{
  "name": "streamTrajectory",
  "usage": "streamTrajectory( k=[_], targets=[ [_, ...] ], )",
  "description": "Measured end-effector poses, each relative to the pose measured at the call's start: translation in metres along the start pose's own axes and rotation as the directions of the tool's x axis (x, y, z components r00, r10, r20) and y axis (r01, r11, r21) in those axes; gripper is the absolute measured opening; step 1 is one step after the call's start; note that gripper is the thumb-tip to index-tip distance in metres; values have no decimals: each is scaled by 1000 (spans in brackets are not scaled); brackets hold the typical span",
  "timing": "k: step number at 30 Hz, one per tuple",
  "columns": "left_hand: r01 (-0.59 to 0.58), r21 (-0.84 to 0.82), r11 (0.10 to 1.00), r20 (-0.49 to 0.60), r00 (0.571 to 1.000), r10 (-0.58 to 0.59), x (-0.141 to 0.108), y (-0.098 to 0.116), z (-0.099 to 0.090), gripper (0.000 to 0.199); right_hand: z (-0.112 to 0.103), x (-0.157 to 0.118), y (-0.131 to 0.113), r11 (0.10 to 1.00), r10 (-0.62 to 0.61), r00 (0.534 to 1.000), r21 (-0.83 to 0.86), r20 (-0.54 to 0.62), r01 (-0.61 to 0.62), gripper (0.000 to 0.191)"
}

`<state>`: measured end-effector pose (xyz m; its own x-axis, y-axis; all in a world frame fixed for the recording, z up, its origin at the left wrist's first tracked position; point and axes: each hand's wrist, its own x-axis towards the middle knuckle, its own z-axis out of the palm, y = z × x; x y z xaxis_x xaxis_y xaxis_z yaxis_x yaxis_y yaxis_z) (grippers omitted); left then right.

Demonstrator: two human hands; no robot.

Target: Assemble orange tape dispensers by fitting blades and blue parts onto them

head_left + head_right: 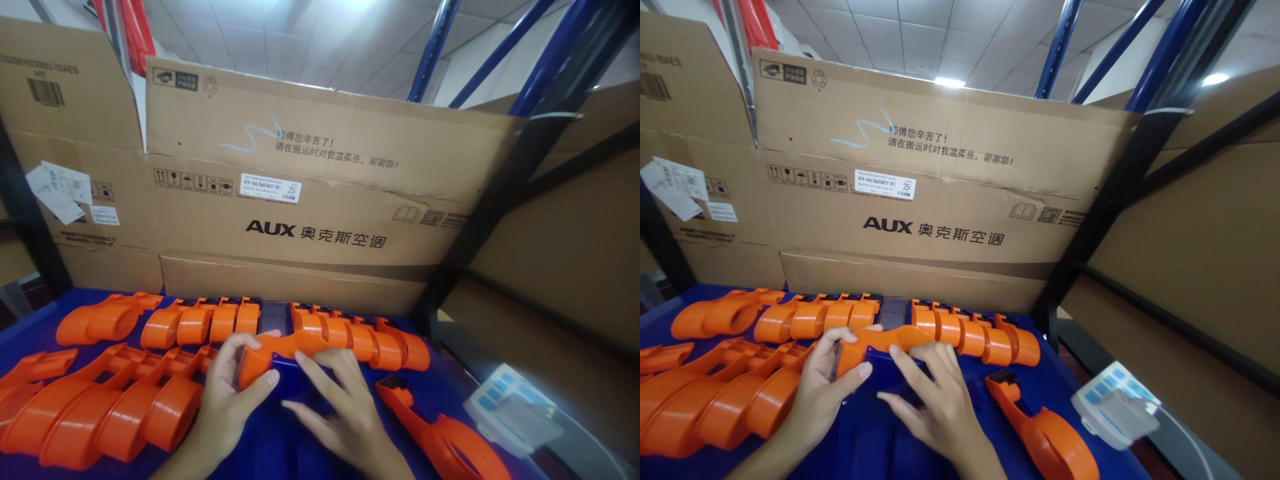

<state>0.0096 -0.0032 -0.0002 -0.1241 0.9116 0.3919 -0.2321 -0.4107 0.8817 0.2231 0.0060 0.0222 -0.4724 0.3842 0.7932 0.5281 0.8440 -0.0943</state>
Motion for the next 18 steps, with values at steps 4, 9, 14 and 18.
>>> streamTrajectory(
  k=[4,9,14,18],
  targets=[
    [21,-29,999,-6,1000,-22,0,2,2,38,1,1,1,1000,9,1000,-1,3,-9,70],
    [72,-107,992,68,996,-65,-5,5,4,61,1,1,-1,990,102,994,100,-27,-99,72],
    [30,-22,999,337,941,-21,-16,6,7,96,5,-7,-3,848,415,903,408,-114,-338,58],
    [-97,128,987,448,893,30,-19,-1,7,90,13,-7,-4,726,568,821,507,-62,-464,61]
  ],
)
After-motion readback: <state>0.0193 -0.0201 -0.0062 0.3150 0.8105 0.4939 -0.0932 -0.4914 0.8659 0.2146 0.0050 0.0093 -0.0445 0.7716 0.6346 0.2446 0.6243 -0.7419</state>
